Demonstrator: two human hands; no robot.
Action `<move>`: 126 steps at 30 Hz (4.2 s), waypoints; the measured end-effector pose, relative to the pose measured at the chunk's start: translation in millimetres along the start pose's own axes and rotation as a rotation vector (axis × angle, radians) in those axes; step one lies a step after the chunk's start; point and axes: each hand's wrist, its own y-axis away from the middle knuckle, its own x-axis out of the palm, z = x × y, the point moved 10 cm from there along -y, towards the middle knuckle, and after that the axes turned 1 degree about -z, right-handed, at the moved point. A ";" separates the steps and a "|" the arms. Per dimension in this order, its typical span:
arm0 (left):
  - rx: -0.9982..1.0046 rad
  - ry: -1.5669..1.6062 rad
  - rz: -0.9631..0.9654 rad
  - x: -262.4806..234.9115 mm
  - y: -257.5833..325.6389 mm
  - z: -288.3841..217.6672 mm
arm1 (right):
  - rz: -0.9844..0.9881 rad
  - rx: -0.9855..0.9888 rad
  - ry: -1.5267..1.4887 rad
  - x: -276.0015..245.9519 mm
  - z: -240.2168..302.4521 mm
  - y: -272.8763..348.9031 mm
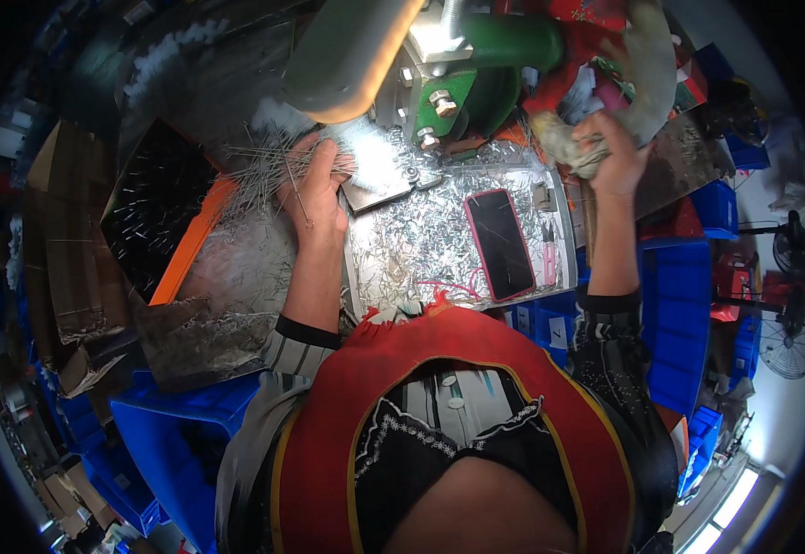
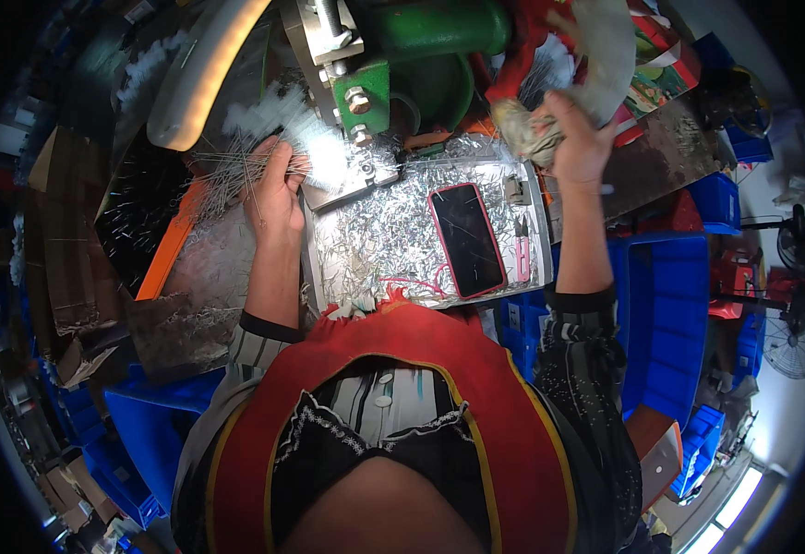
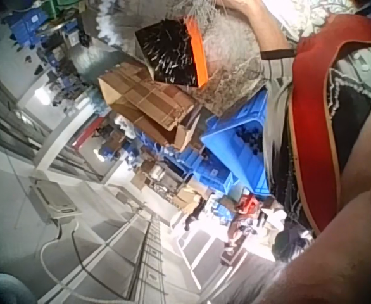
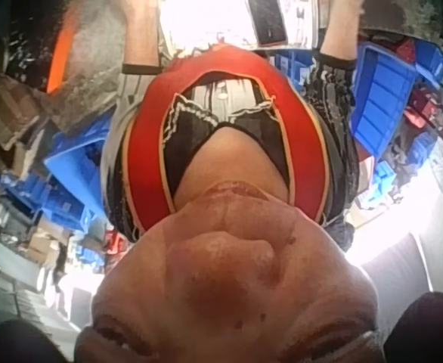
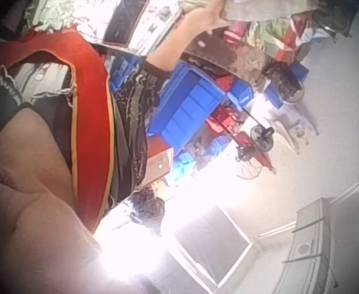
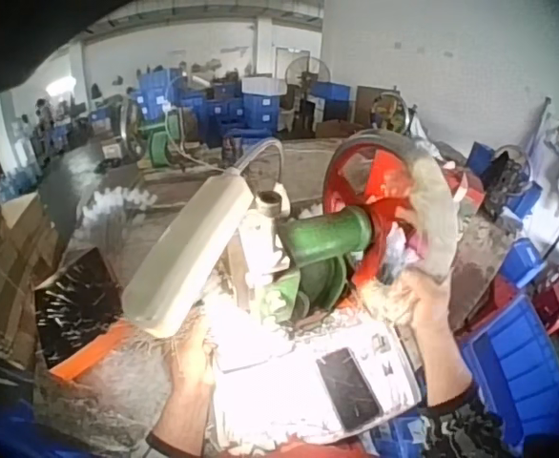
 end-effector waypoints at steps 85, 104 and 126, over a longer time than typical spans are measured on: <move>0.012 -0.054 0.073 2.4 0.0 0.2 | -0.061 0.218 0.112 -5.2 15.2 -13.2; -0.012 0.013 0.144 3.9 1.3 -0.3 | -0.045 0.209 0.052 -8.8 7.3 -12.5; 0.037 -0.034 0.010 4.2 -1.1 -1.5 | 0.006 0.099 -0.094 -9.5 -17.5 -5.9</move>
